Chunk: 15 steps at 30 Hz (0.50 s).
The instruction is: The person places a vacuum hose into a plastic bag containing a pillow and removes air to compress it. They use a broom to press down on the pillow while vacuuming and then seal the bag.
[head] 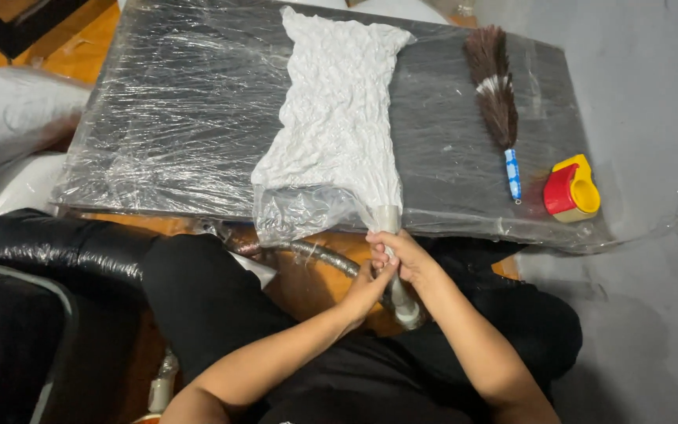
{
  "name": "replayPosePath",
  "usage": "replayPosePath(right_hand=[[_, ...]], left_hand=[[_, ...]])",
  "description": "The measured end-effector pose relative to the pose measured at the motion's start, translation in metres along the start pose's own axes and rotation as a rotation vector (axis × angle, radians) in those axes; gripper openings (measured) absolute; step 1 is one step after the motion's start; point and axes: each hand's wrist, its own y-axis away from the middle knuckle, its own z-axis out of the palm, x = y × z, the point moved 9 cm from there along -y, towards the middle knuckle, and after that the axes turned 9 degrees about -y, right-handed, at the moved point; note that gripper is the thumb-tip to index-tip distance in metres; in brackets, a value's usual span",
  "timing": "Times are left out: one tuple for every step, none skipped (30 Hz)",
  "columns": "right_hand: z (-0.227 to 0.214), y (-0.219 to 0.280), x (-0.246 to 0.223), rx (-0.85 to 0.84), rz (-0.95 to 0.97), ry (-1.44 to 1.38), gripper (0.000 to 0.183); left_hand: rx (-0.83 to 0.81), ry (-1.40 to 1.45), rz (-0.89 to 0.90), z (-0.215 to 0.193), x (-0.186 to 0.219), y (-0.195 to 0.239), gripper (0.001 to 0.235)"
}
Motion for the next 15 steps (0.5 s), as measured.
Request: replayPosePath(right_hand=[[0.0, 0.0, -0.001, 0.005, -0.018, 0.013, 0.036], [-0.001, 0.001, -0.003, 0.011, -0.036, 0.026, 0.037], [0.007, 0.007, -0.007, 0.013, -0.037, 0.024, 0.037], [0.015, 0.013, -0.013, 0.015, -0.062, 0.034, 0.035], [0.022, 0.02, -0.017, 0.019, -0.084, 0.045, 0.033], [0.014, 0.015, -0.012, 0.023, -0.084, 0.043, 0.033], [0.007, 0.008, -0.007, 0.022, -0.09, 0.054, 0.034], [0.001, 0.002, -0.003, 0.02, -0.097, 0.065, 0.035], [0.011, 0.01, -0.008, 0.02, -0.096, 0.065, 0.035], [0.021, 0.019, -0.015, 0.028, -0.124, 0.087, 0.032], [0.031, 0.027, -0.023, 0.037, -0.153, 0.107, 0.029], [0.029, 0.025, -0.021, 0.038, -0.153, 0.106, 0.029], [0.026, 0.025, -0.02, 0.058, -0.173, 0.106, 0.027], [0.022, 0.024, -0.019, 0.078, -0.193, 0.105, 0.025], [0.023, 0.024, -0.019, 0.079, -0.191, 0.104, 0.025]], left_hand=[[0.02, -0.025, -0.006, 0.0, 0.004, 0.002, 0.074], [0.04, -0.05, -0.012, 0.001, 0.009, 0.005, 0.076], [0.037, -0.052, -0.013, 0.003, 0.006, 0.003, 0.076], [0.053, -0.049, -0.026, 0.004, 0.002, 0.001, 0.075], [0.069, -0.044, -0.041, 0.006, -0.004, 0.001, 0.073], [0.065, -0.044, -0.043, 0.006, 0.003, 0.006, 0.073], [0.056, -0.066, -0.049, 0.006, 0.011, 0.01, 0.077], [0.047, -0.087, -0.055, 0.005, 0.019, 0.015, 0.08], [0.047, -0.086, -0.056, 0.001, 0.029, 0.023, 0.08], [0.005, -0.126, -0.067, 0.001, 0.039, 0.032, 0.088], [-0.039, -0.166, -0.078, 0.002, 0.048, 0.04, 0.097], [-0.04, -0.167, -0.078, -0.003, 0.072, 0.047, 0.097], [-0.042, -0.154, -0.057, -0.007, 0.097, 0.055, 0.097], [-0.044, -0.141, -0.036, -0.012, 0.123, 0.062, 0.099], [-0.044, -0.142, -0.038, -0.011, 0.111, 0.058, 0.099]])
